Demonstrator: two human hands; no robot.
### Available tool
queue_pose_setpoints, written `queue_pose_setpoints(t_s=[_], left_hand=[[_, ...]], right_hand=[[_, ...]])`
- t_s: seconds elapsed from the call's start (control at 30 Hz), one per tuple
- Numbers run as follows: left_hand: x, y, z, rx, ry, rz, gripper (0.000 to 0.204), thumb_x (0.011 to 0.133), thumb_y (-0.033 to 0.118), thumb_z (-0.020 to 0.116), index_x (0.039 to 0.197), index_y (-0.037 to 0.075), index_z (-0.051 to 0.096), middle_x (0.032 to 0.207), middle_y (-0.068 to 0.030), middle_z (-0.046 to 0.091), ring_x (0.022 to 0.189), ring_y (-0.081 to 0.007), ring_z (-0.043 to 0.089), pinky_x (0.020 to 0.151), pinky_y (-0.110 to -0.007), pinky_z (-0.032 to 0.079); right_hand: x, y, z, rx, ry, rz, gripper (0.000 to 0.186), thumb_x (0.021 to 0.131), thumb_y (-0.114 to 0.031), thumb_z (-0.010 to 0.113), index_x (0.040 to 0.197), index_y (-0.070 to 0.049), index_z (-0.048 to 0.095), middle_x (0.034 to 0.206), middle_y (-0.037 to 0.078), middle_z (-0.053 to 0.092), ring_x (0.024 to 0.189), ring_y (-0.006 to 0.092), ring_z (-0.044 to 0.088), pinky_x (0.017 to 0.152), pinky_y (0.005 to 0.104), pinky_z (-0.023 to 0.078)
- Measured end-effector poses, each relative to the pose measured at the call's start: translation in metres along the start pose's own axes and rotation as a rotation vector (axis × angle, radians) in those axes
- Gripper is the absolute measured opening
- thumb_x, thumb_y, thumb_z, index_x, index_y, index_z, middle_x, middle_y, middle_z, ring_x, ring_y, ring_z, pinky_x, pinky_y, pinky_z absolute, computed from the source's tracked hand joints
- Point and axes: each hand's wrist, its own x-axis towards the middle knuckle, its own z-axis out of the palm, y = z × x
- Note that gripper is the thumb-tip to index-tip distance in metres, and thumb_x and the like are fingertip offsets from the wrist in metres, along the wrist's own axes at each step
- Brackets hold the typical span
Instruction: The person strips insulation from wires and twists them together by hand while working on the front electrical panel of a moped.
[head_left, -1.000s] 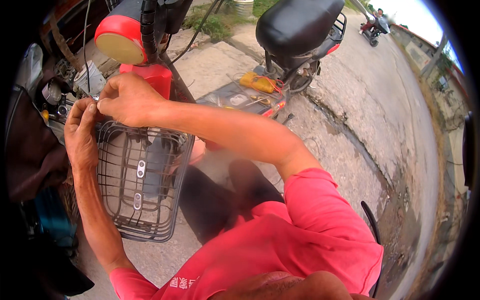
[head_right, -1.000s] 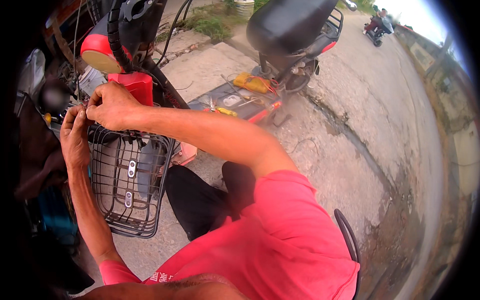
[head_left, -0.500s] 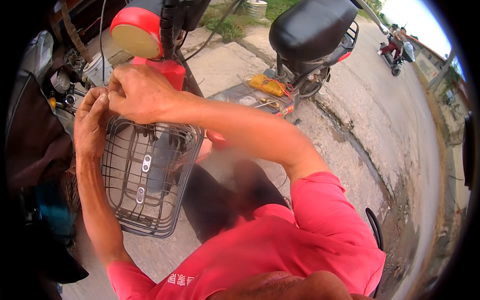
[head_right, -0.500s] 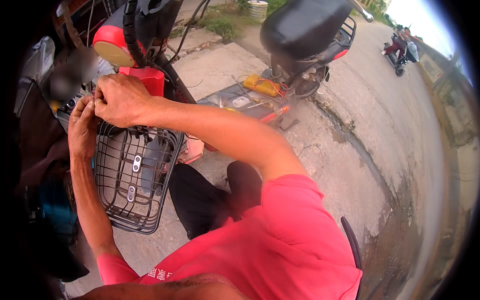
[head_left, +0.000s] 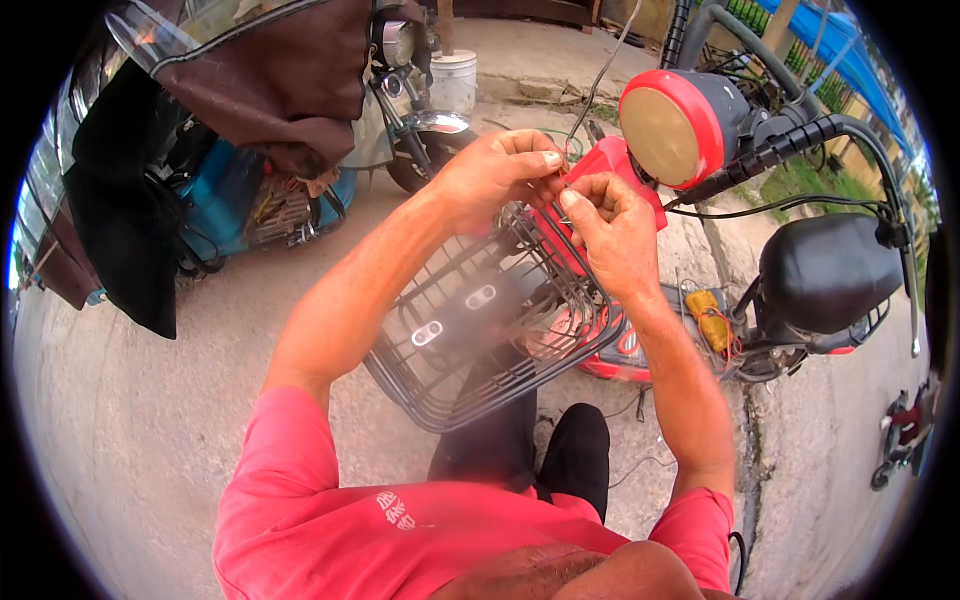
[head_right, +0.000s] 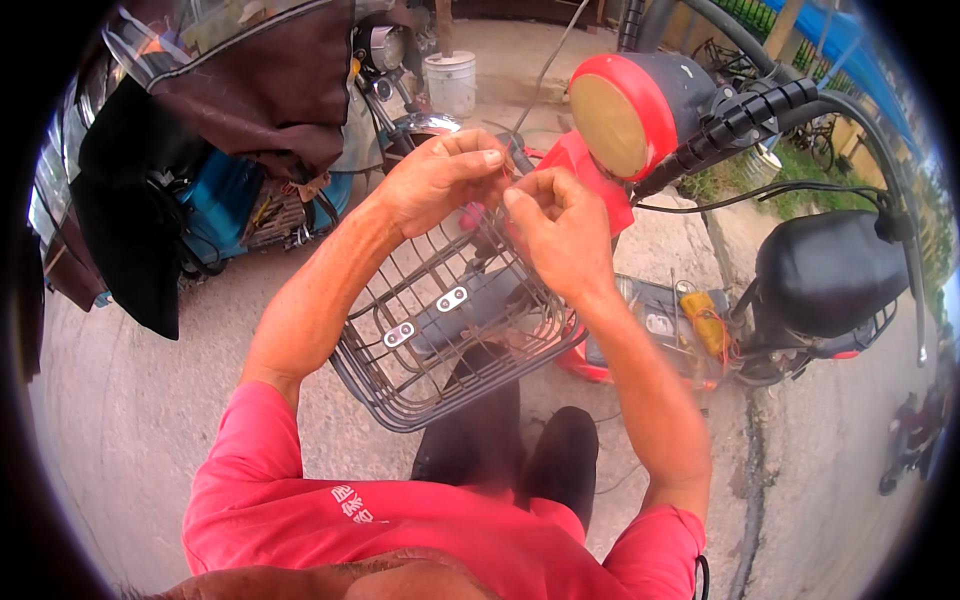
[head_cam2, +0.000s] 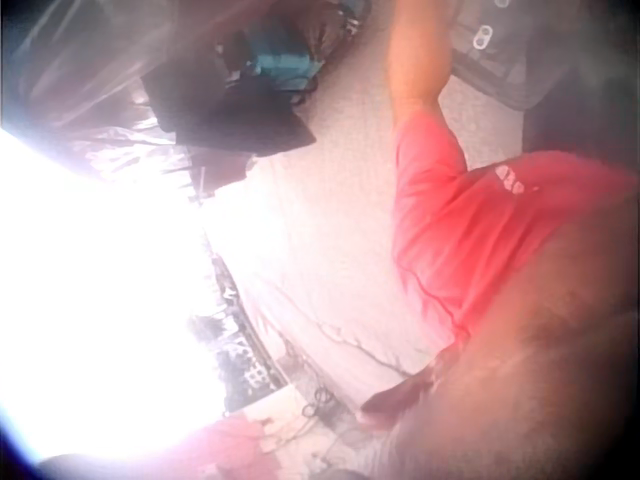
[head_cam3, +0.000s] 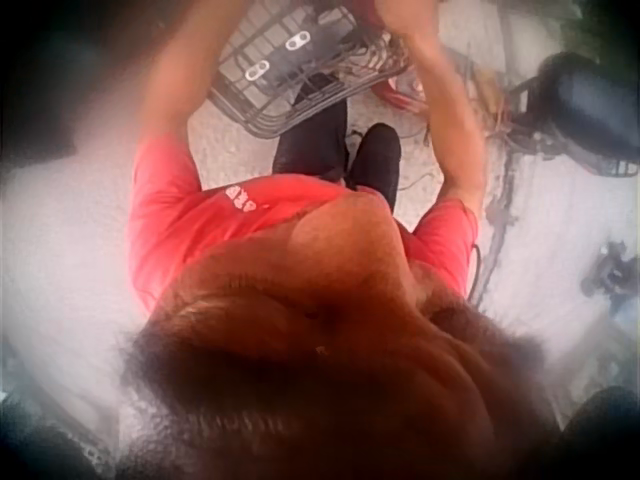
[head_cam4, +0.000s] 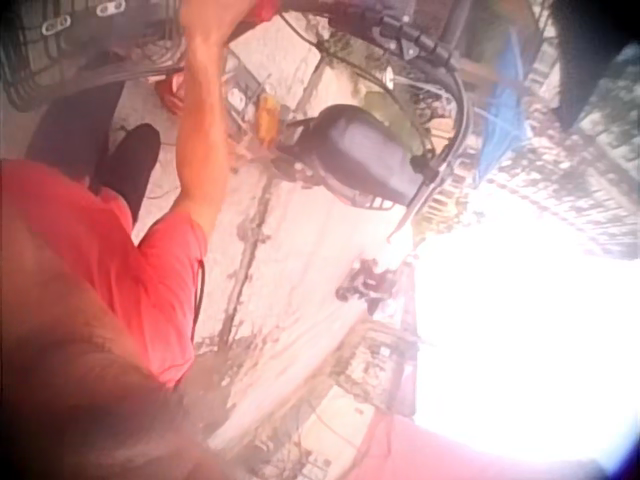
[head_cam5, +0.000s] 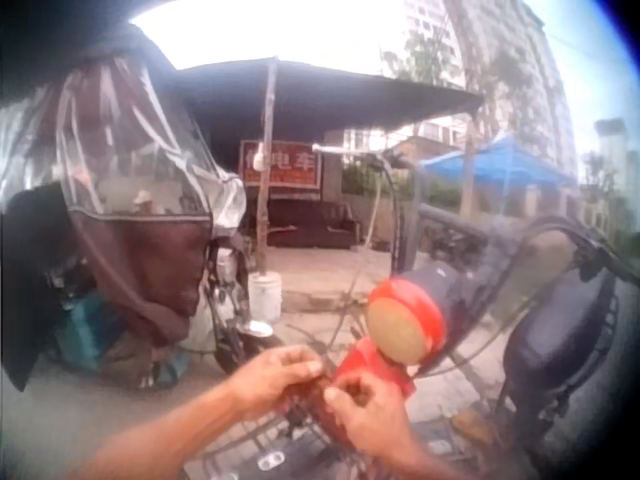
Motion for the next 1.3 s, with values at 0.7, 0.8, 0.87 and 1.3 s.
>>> queue_pose_setpoints(t_s=[0.7,0.8,0.87,1.3], left_hand=[[0.043,0.001,0.008,-0.008,-0.36,-0.067,0.018,0.09,0.024,0.069,0.09,0.007,0.064,0.084,-0.0024,0.065,0.074,-0.0111,0.058,0.071,-0.027,0.046],[0.042,-0.005,0.013,-0.047,-0.311,-0.064,0.018,0.088,0.024,0.07,0.09,0.006,0.065,0.078,-0.0005,0.061,0.072,-0.0116,0.056,0.068,-0.028,0.044],[0.041,-0.006,0.015,-0.065,-0.252,-0.078,0.019,0.089,0.025,0.07,0.09,0.007,0.065,0.077,-0.0004,0.06,0.072,-0.0117,0.056,0.068,-0.028,0.045],[0.018,-0.003,0.032,0.205,-0.126,0.136,0.02,0.078,0.011,0.072,0.09,0.006,0.057,0.09,0.0013,0.058,0.085,-0.0086,0.055,0.08,-0.026,0.046]], right_hand=[[-0.004,0.017,-0.02,0.117,-0.014,0.055,0.014,0.089,-0.015,0.065,0.092,-0.002,0.064,0.078,0.0,0.063,0.069,0.0062,0.054,0.062,0.0243,0.045],[-0.007,0.017,-0.023,0.161,0.0,0.103,0.013,0.09,-0.015,0.064,0.092,-0.002,0.063,0.076,-0.003,0.06,0.066,0.0045,0.05,0.058,0.0232,0.042],[-0.007,0.021,-0.026,0.229,-0.011,0.074,0.013,0.091,-0.015,0.064,0.091,-0.002,0.063,0.076,-0.003,0.059,0.066,0.0041,0.05,0.059,0.023,0.041],[-0.012,0.03,-0.014,0.17,0.133,-0.1,0.018,0.09,-0.017,0.072,0.093,-0.001,0.065,0.083,0.0,0.066,0.076,0.0056,0.058,0.069,0.0234,0.047]])
